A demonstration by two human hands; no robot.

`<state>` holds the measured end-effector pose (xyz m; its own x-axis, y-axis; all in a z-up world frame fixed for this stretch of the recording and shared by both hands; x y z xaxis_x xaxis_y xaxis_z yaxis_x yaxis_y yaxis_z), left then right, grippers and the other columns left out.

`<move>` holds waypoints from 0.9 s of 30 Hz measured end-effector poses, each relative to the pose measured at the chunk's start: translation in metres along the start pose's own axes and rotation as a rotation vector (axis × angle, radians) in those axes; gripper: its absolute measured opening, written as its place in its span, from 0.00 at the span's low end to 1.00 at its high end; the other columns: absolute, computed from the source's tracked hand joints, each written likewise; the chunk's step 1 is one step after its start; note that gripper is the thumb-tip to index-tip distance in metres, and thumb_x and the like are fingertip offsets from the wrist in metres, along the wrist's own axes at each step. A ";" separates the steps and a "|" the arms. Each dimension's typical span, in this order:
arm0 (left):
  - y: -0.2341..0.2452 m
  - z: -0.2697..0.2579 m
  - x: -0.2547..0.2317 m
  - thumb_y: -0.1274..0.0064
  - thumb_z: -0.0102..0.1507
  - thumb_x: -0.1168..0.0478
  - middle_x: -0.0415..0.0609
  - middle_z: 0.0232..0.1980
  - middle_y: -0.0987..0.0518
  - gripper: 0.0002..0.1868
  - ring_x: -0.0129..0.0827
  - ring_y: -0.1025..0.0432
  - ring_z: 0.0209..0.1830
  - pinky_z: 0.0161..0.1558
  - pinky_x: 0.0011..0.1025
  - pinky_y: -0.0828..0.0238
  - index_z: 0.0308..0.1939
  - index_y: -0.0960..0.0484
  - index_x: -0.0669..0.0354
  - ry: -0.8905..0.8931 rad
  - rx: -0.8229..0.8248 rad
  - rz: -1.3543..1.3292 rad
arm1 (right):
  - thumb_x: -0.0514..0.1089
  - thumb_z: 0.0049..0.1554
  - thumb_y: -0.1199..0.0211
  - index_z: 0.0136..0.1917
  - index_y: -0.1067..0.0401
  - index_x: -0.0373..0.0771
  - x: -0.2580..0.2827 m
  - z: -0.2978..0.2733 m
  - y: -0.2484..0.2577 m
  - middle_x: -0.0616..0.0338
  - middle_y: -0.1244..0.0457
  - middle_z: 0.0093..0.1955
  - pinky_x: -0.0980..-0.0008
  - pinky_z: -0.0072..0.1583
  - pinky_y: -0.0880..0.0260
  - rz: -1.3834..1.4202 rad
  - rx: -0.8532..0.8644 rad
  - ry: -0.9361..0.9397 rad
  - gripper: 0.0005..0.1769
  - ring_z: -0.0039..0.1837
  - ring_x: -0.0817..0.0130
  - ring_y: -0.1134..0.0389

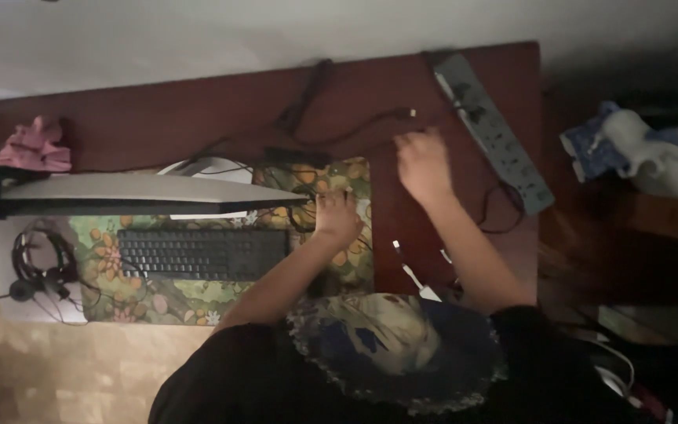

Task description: The recorder organizes various computer cables and a power strip on a desk, then retrieves a laptop and places it on the workspace.

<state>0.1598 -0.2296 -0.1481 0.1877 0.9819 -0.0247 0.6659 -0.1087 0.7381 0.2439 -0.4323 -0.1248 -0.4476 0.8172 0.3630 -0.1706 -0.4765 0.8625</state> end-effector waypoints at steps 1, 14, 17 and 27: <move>-0.006 0.004 -0.002 0.54 0.67 0.41 0.64 0.79 0.48 0.46 0.61 0.53 0.79 0.76 0.58 0.62 0.79 0.50 0.64 -0.010 0.002 0.002 | 0.39 0.58 0.39 0.61 0.25 0.36 -0.009 -0.014 0.006 0.46 0.33 0.57 0.44 0.69 0.40 -0.006 0.001 -0.009 0.18 0.61 0.46 0.34; -0.041 0.015 0.028 0.50 0.67 0.60 0.55 0.57 0.27 0.15 0.51 0.33 0.65 0.71 0.55 0.43 0.58 0.23 0.52 -0.251 -0.286 -0.042 | 0.42 0.55 0.34 0.56 0.24 0.39 0.080 -0.112 -0.042 0.48 0.33 0.50 0.50 0.55 0.32 0.262 0.159 -0.201 0.16 0.53 0.46 0.32; -0.025 -0.005 0.029 0.47 0.62 0.61 0.57 0.53 0.27 0.18 0.55 0.31 0.58 0.63 0.52 0.37 0.57 0.24 0.54 -0.357 -0.410 -0.180 | 0.44 0.60 0.36 0.61 0.28 0.38 0.076 -0.121 -0.092 0.51 0.32 0.53 0.55 0.57 0.29 0.716 0.201 -0.486 0.17 0.56 0.53 0.30; -0.028 -0.055 0.030 0.46 0.59 0.65 0.58 0.57 0.23 0.24 0.57 0.27 0.55 0.52 0.45 0.28 0.60 0.27 0.58 -0.506 -0.606 -0.666 | 0.42 0.68 0.47 0.62 0.30 0.35 0.084 -0.113 -0.073 0.53 0.33 0.57 0.53 0.59 0.26 1.835 0.456 -1.081 0.13 0.56 0.58 0.29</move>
<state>0.1069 -0.1883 -0.1326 0.2890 0.6193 -0.7300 0.2962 0.6673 0.6834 0.1195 -0.3653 -0.1966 0.7354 -0.4398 0.5155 -0.0111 -0.7685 -0.6398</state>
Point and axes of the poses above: each hand's wrist, its own z-axis towards the middle knuckle, its own y-axis out of the back of the hand, x = y × z, the point moved 2 cm from there along z, towards the middle knuckle
